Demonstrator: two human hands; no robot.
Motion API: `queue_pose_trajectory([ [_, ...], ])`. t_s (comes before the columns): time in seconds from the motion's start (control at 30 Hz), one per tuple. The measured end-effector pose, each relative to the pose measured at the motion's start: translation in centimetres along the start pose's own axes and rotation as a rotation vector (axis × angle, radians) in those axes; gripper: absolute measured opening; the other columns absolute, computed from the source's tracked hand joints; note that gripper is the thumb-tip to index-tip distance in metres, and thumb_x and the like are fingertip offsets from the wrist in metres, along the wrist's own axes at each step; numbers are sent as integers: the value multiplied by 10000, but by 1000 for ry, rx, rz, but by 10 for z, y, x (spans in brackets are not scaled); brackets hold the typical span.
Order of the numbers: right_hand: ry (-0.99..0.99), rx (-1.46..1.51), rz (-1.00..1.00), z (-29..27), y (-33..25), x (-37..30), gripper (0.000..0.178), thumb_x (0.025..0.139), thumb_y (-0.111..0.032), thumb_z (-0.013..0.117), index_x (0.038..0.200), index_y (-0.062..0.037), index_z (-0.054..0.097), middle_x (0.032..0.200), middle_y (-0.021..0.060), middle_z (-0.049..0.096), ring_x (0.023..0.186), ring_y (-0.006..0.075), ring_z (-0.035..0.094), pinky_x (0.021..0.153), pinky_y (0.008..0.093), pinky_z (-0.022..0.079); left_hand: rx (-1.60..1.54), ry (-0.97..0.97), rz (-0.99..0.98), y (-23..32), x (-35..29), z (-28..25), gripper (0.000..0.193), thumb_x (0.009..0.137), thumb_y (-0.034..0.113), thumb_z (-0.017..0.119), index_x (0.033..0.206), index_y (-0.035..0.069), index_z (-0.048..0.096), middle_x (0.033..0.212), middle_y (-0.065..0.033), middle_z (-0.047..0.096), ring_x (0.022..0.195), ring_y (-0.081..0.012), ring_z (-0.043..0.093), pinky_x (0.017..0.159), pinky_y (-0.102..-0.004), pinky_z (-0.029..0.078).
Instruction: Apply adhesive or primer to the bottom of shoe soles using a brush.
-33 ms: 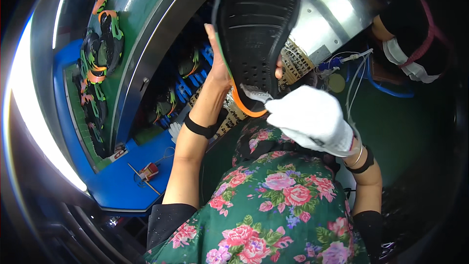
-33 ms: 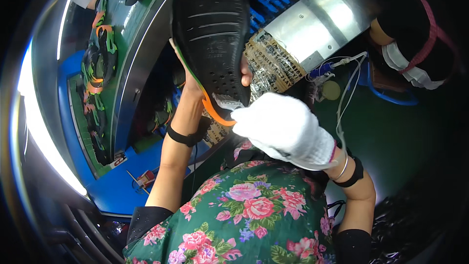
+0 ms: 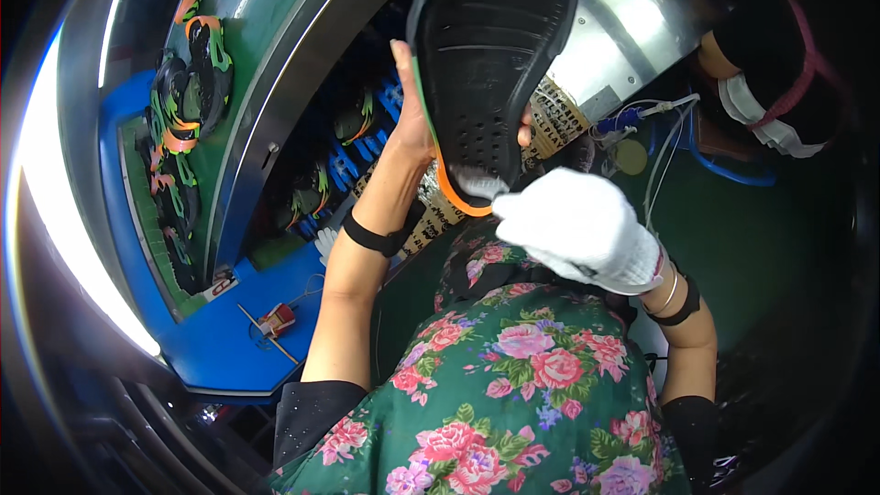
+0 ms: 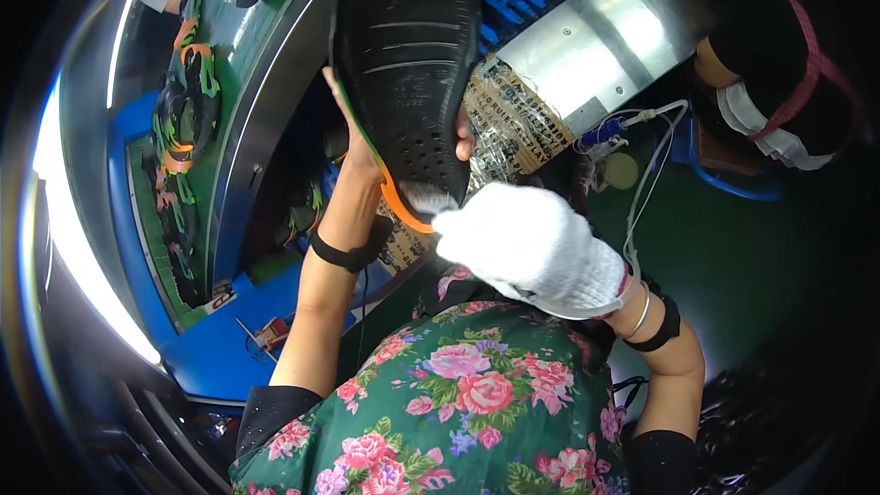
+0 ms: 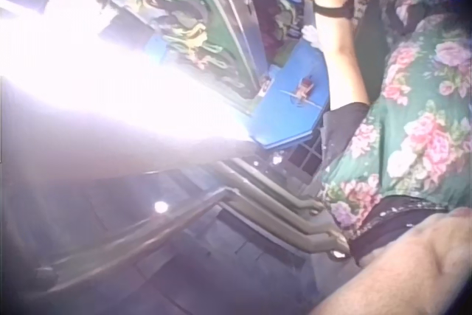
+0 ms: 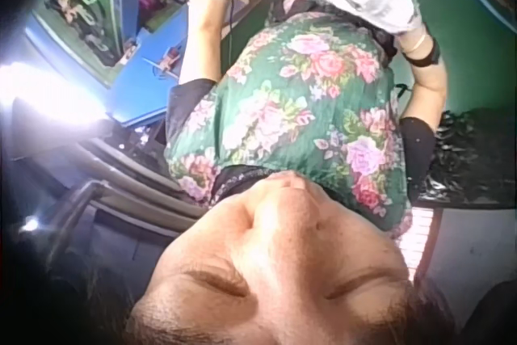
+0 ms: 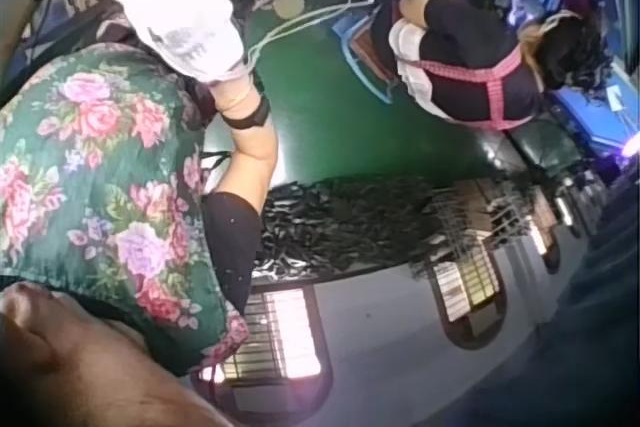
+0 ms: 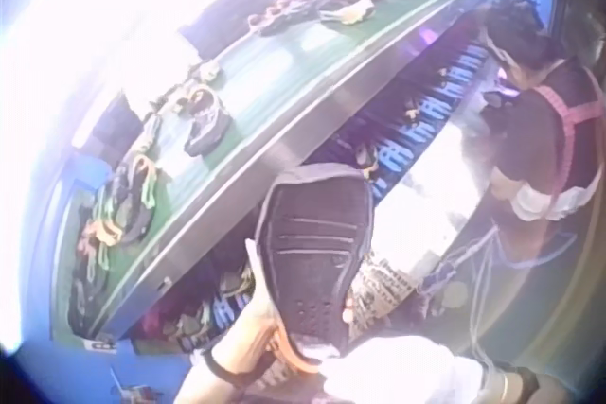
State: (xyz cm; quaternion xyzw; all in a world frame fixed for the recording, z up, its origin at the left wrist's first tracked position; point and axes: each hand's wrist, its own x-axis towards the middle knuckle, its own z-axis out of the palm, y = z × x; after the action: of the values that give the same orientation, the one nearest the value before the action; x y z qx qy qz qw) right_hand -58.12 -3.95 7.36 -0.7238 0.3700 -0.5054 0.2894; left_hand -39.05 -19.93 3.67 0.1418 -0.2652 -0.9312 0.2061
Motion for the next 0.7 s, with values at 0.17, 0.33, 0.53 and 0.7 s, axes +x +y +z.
queue_pose_trajectory([
  [0.17, -103, 330, 6, -11, 1, 8, 265, 772, -97, 836, 1035, -112, 801, 999, 61, 785, 823, 235, 727, 698, 344, 593, -133, -49, -138, -3, -6, -2, 1262, 789, 994, 184, 1482, -24, 461, 1090, -305, 682, 918, -395, 734, 812, -516, 640],
  [0.33, -167, -7, -71, -5, 6, 5, 248, 825, -133, 805, 1073, -128, 795, 1042, 63, 771, 869, 243, 722, 735, 357, 594, -68, -101, -163, -2, -4, -5, 1134, 872, 916, 271, 1497, -12, 453, 1135, -281, 685, 950, -381, 737, 803, -531, 648],
  [0.53, -217, 125, -19, -12, 10, 10, 309, 841, -101, 775, 1150, -108, 771, 1063, 64, 761, 843, 247, 707, 743, 347, 581, 107, 116, -323, 2, -7, -11, 958, 969, 787, 365, 1490, -11, 470, 1218, -252, 687, 970, -321, 763, 775, -462, 679],
  [0.7, -395, 146, -64, -8, 11, 16, 309, 804, -97, 798, 1112, -107, 778, 1107, 83, 776, 923, 299, 729, 857, 419, 589, 355, 266, -486, 5, -6, -10, 881, 1004, 743, 386, 1413, -23, 542, 1158, -242, 714, 936, -261, 771, 755, -407, 680],
])
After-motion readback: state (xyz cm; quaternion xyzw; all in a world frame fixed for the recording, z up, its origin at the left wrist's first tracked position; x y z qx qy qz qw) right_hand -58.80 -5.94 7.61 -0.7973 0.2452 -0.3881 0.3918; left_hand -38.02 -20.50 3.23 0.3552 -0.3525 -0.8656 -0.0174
